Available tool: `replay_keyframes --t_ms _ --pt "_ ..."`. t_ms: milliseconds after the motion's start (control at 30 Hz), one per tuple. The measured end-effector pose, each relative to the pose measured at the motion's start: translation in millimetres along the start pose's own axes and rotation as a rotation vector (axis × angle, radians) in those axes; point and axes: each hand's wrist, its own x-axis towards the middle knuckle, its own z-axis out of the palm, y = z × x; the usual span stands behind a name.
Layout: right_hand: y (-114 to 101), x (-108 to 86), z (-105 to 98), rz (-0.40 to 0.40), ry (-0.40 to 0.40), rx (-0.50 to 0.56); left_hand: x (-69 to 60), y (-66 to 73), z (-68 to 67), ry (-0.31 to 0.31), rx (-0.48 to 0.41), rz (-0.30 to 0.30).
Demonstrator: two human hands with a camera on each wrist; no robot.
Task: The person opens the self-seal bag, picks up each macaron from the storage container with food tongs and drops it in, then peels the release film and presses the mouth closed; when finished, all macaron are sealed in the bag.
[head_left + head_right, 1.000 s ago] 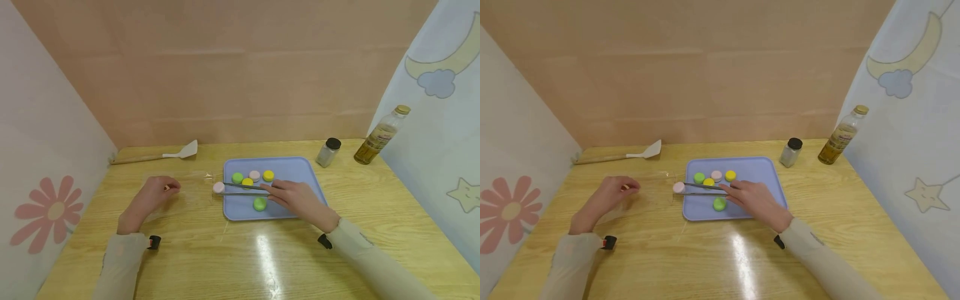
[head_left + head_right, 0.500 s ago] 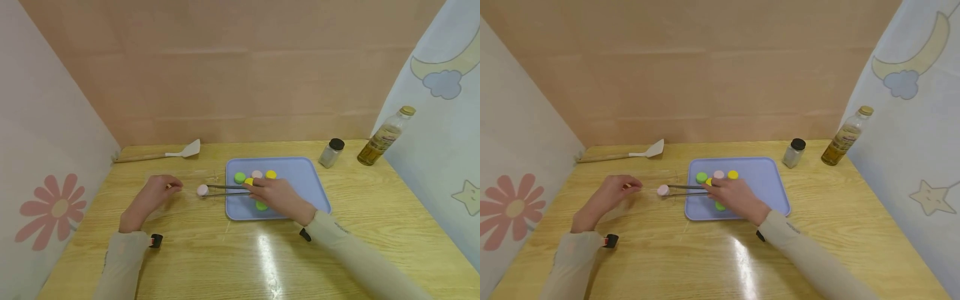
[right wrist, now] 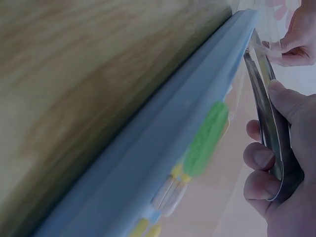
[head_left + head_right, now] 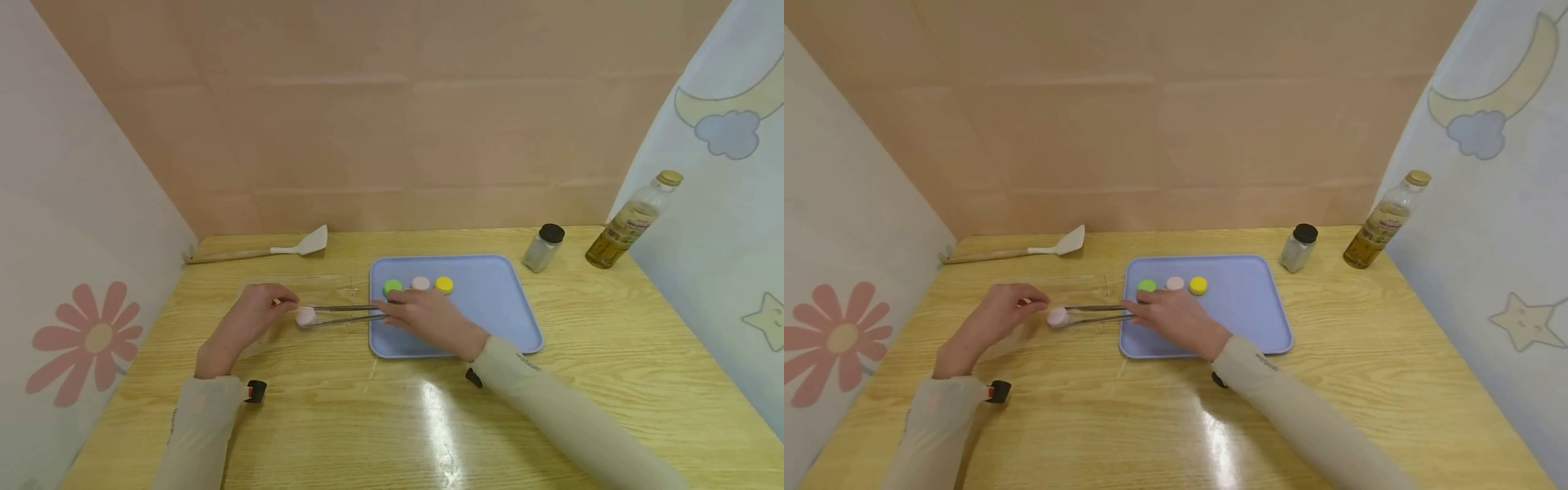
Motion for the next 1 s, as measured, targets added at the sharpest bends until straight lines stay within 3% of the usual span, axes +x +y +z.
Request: replay_keyframes --t_ms 333,567,800,1000 --pt "-7 21.4 2 -0.022 0.020 0.002 -0.6 -0.5 -1.5 0.002 0.004 -0.014" --pt "-11 32.5 6 -0.014 -0.019 0.052 -0.4 0.8 -2.1 0.007 -0.008 0.016" --pt "-16 35.4 3 -0.025 -0.073 0.034 0.2 2.2 -2.4 0.004 -0.014 0.006" --pt "-17 33.2 3 -0.029 -0.071 0.031 -0.1 -0.3 -0.8 0.004 -0.008 0.006"
